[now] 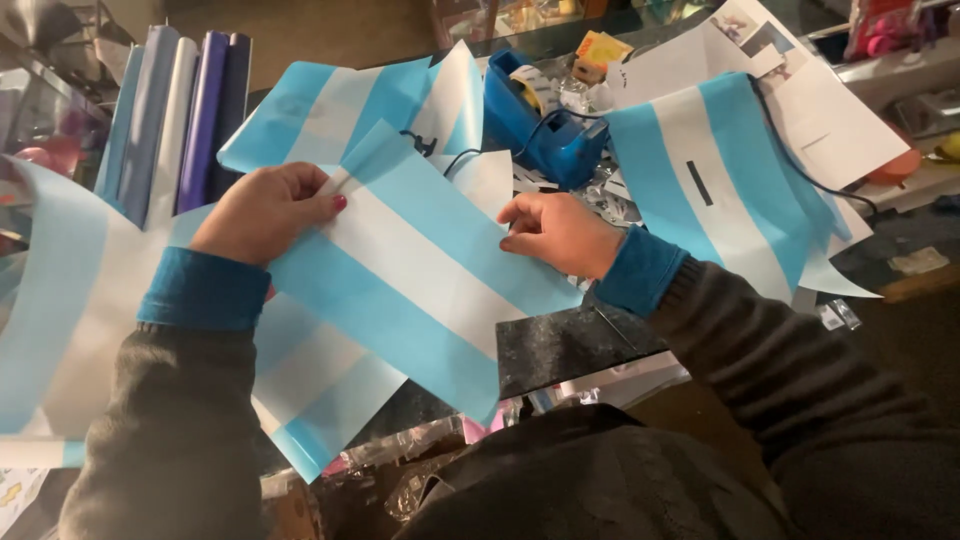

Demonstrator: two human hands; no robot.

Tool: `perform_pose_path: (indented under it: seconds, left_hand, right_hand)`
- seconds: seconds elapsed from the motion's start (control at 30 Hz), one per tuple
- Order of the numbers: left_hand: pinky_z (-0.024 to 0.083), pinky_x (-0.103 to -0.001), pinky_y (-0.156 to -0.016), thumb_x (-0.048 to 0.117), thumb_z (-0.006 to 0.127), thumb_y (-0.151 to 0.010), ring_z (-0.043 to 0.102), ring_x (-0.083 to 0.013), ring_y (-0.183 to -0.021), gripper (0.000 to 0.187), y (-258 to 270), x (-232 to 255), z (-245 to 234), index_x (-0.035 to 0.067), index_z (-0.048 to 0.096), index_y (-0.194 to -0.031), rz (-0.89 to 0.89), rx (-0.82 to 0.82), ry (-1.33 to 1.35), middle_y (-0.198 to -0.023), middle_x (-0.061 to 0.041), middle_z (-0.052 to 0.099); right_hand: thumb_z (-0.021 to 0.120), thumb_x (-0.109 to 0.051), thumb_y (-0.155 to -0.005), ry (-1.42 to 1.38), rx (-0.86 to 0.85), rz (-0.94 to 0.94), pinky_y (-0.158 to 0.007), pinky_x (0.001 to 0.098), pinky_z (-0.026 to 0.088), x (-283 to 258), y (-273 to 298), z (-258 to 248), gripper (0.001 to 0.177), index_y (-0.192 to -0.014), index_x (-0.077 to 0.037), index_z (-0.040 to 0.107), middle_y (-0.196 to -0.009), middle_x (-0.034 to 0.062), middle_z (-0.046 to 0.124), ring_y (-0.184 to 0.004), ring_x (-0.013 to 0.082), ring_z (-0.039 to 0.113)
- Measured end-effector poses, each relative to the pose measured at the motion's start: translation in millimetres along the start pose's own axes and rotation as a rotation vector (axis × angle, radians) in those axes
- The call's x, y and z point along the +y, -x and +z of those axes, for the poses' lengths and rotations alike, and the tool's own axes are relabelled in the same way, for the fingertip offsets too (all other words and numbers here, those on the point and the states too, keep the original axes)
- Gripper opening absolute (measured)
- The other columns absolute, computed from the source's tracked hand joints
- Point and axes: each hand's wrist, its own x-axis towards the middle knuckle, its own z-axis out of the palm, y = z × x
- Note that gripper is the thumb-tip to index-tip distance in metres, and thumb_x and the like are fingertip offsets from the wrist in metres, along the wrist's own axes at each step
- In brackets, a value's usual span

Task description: Measure and assemble decorative banners using a ruler, string, and tape.

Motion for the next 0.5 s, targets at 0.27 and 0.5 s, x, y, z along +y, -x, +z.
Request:
perform_pose_path:
  seconds: [0.27,0.5]
  left_hand:
    - [0.054,-0.030,-0.074,0.023,0.070,-0.094,0.065,-0.0150,-0.076,0.028,-4,18,5,0.001,0.072,-0.111,0.021,0.013,-0.082,-0.087,-0.007,0.073]
    - [0.052,-0.030,-0.071,0.023,0.072,-0.093,0.062,-0.0131,-0.076,0.029,-4,24,9,0.000,0.071,-0.109,0.153,-0.014,-0.148,-0.085,-0.005,0.071]
  right_hand:
    - [0.073,-0.012,-0.091,-0.062,-0.001,0.011,-0.073,0.0290,0.056,-12,3,-7,0.030,-0.118,-0.002,0.067,-0.092,0.0054,0.076,-0.082,0.0119,0.069]
    - [0.079,-0.009,-0.093,0.568,0.378,-0.694,-0.096,0.0448,0.053,-82,-29,-18,0.046,-0.132,0.001,0.057,-0.124,0.0199,0.065,-0.116,0.0378,0.062]
